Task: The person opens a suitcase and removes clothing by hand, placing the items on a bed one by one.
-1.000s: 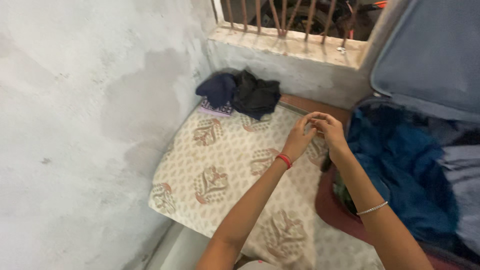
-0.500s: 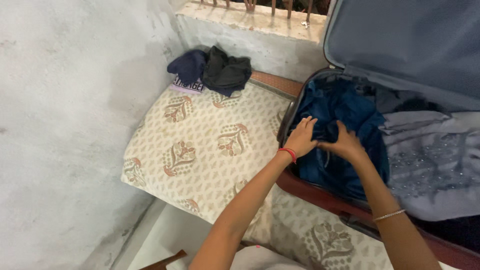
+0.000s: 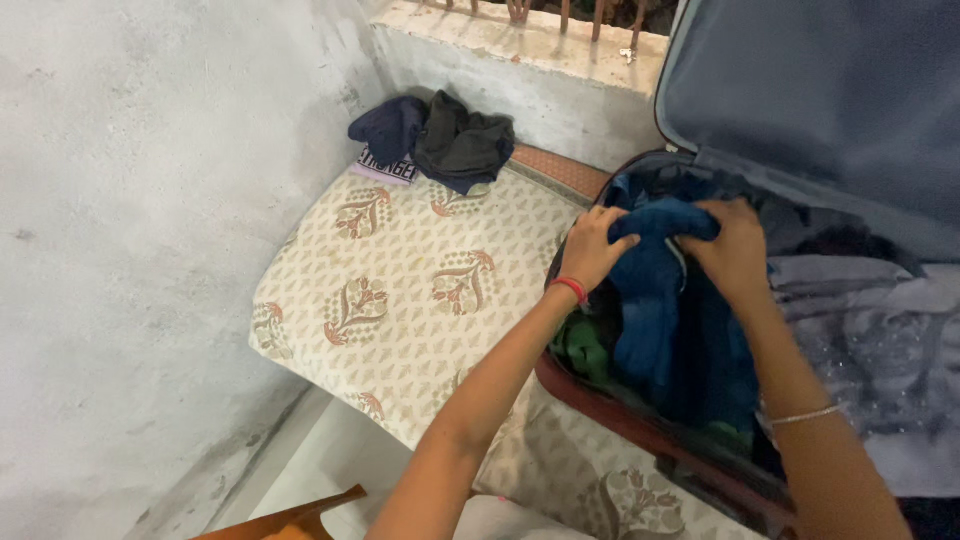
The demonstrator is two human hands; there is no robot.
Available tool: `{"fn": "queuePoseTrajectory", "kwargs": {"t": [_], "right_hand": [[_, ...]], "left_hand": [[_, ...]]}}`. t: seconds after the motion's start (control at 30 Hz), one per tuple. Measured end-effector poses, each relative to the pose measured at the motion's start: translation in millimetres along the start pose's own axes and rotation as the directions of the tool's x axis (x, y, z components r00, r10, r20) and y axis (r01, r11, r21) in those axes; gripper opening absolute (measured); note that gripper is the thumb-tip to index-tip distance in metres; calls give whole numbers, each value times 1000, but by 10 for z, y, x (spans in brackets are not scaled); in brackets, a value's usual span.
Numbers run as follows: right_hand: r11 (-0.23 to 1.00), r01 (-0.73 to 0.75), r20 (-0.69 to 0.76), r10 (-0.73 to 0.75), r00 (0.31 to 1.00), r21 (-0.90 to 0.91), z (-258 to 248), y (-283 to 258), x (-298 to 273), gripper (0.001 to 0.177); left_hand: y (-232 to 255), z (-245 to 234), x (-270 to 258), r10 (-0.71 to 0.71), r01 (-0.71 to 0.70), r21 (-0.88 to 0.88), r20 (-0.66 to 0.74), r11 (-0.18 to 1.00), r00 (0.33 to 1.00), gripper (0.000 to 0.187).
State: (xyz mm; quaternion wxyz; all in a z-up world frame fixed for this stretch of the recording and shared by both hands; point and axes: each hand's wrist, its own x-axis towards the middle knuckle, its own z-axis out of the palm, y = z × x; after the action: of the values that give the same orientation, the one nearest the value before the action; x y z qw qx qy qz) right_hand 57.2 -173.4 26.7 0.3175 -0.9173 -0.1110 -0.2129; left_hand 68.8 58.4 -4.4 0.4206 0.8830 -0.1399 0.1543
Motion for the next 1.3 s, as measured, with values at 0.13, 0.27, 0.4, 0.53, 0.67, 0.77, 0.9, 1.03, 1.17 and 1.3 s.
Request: {"fn": "queuePoseTrajectory", "kwargs": {"t": [0.13, 0.27, 0.4, 0.53, 0.67, 0.77, 0.9, 1.03, 1.17, 1.3], "right_hand": [[973, -42, 118, 71, 991, -228, 100, 154, 239, 63], [939, 67, 117, -29, 993, -336, 389, 342, -90, 69], [935, -20, -59, -1, 998, -354, 594, 243, -581, 51], [970, -67, -101, 44, 994, -235, 561, 102, -701, 55], [993, -74, -72, 80, 994, 90, 395, -2, -584, 77], [978, -35, 160, 1, 987, 208, 206, 13, -419, 67], [834, -70, 177, -34, 984, 547, -38, -99, -215, 64], [816, -2, -31, 25, 999, 578, -74, -279, 15, 87], [945, -110, 183, 55, 982, 308, -121, -215, -93, 104], [916, -242, 465, 71, 882, 320, 2, -63, -487, 144]], "left_hand": [[-257, 188, 271, 212, -212, 9, -2, 977, 977, 53], [-329, 429, 201, 38, -74, 130, 261, 989, 965, 100], [-191, 449, -18, 11, -33, 152, 143, 988, 990, 124], [-29, 329, -193, 89, -100, 146, 80, 984, 993, 115], [148, 123, -201, 249, -254, 155, 52, 955, 967, 111], [236, -52, -67, 342, -338, -50, 180, 940, 922, 110], [231, -17, 39, 176, -58, -276, 425, 959, 888, 88], [90, 83, 81, -27, 158, -623, 214, 766, 976, 53], [9, -157, 29, -392, 476, -805, 335, 353, 857, 49], [-114, -500, -58, -487, 487, -872, 403, 53, 775, 48]]}}
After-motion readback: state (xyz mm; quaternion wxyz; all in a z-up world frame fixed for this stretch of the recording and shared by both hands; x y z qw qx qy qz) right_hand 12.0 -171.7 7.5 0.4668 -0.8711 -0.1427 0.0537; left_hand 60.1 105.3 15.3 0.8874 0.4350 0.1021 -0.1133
